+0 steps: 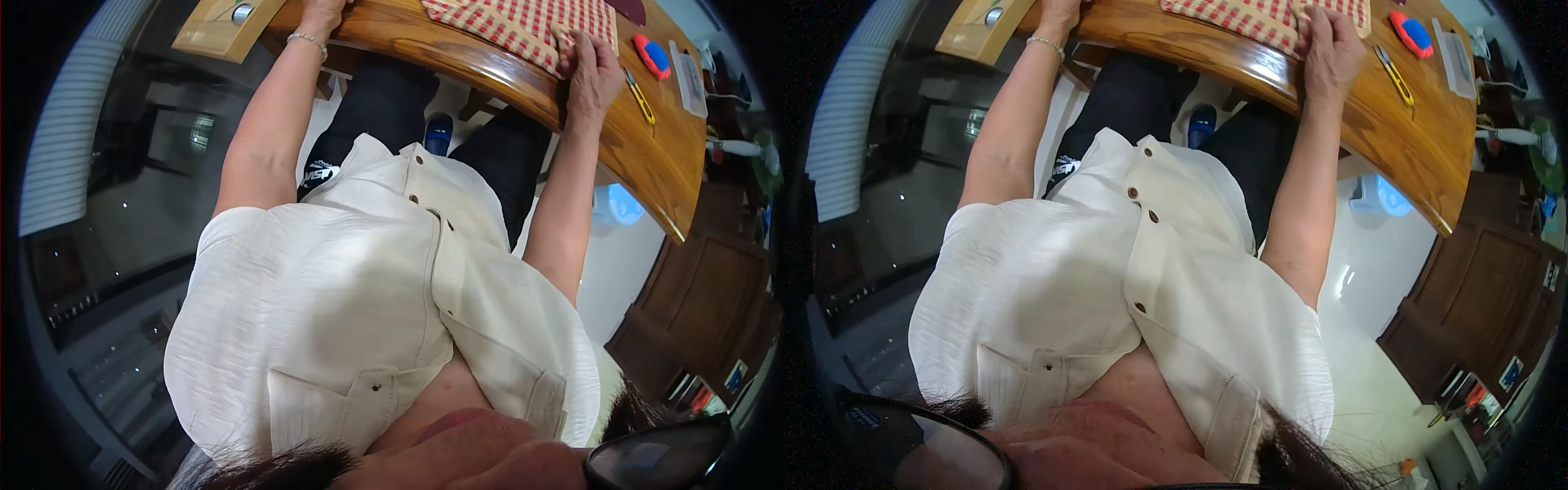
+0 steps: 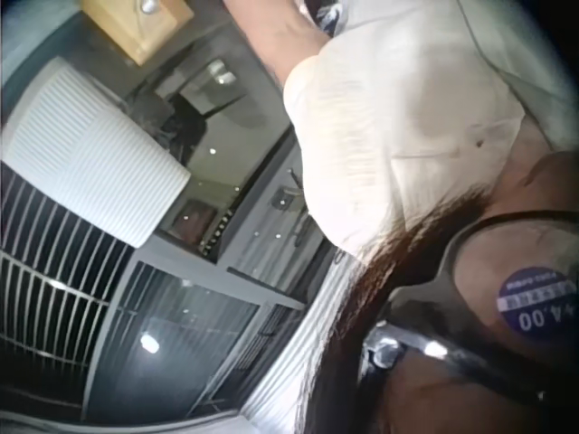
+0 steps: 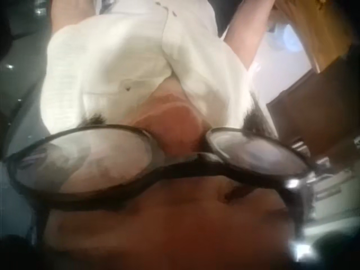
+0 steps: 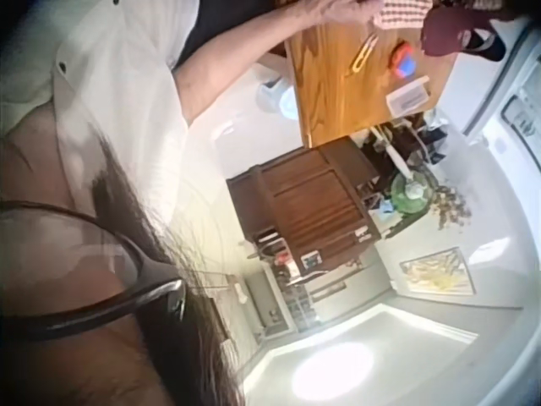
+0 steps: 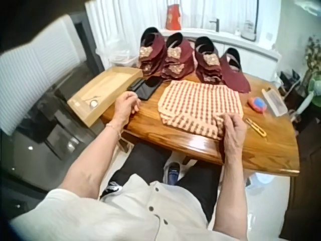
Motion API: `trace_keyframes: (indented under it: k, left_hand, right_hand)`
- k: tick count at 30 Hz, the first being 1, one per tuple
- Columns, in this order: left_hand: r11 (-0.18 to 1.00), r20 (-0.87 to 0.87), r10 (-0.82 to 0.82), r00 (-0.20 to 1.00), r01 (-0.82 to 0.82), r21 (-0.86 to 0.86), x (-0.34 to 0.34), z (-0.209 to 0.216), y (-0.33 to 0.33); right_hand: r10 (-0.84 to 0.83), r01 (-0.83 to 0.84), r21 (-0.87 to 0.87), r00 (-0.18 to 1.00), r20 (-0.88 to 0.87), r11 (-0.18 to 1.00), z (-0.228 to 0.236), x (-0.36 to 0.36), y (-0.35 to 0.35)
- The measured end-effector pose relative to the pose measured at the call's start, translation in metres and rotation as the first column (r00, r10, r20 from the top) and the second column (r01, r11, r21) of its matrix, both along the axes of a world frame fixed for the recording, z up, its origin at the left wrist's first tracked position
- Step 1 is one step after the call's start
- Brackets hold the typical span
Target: Threading a string through small green beads and assembling a small object on a workbench.
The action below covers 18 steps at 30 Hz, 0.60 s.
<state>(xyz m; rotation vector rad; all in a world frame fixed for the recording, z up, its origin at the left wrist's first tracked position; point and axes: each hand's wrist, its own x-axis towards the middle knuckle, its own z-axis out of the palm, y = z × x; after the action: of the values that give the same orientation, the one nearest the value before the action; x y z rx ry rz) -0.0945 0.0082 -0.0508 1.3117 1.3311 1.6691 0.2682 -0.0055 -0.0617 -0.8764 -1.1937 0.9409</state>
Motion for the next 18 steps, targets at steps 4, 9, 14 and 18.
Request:
trace_keyframes:
  k: [4, 9, 14, 18]
  left_hand:
    - [0.999, -0.001, 0.019, 1.0, -0.019, -0.042, -0.001, 0.002, -0.003]
    - [0.999, 0.017, -0.006, 1.0, 0.007, -0.041, 0.0, 0.011, -0.011]
    - [0.996, 0.084, -0.088, 0.993, 0.088, 0.001, -0.018, 0.004, -0.008]
    - [0.998, 0.037, 0.023, 0.999, -0.02, -0.057, -0.02, -0.004, -0.009]
  right_hand:
    - [0.016, -0.016, -0.014, 1.0, -0.015, 1.0, -0.008, 0.003, 0.005]
    - [-0.01, 0.01, -0.032, 1.0, 0.02, 0.999, 0.002, 0.001, -0.008]
    - [-0.019, 0.019, -0.119, 1.0, 0.003, 0.993, 0.004, -0.004, -0.008]
    - [-0.031, 0.035, -0.046, 0.996, 0.089, 0.998, 0.011, -0.01, -0.012]
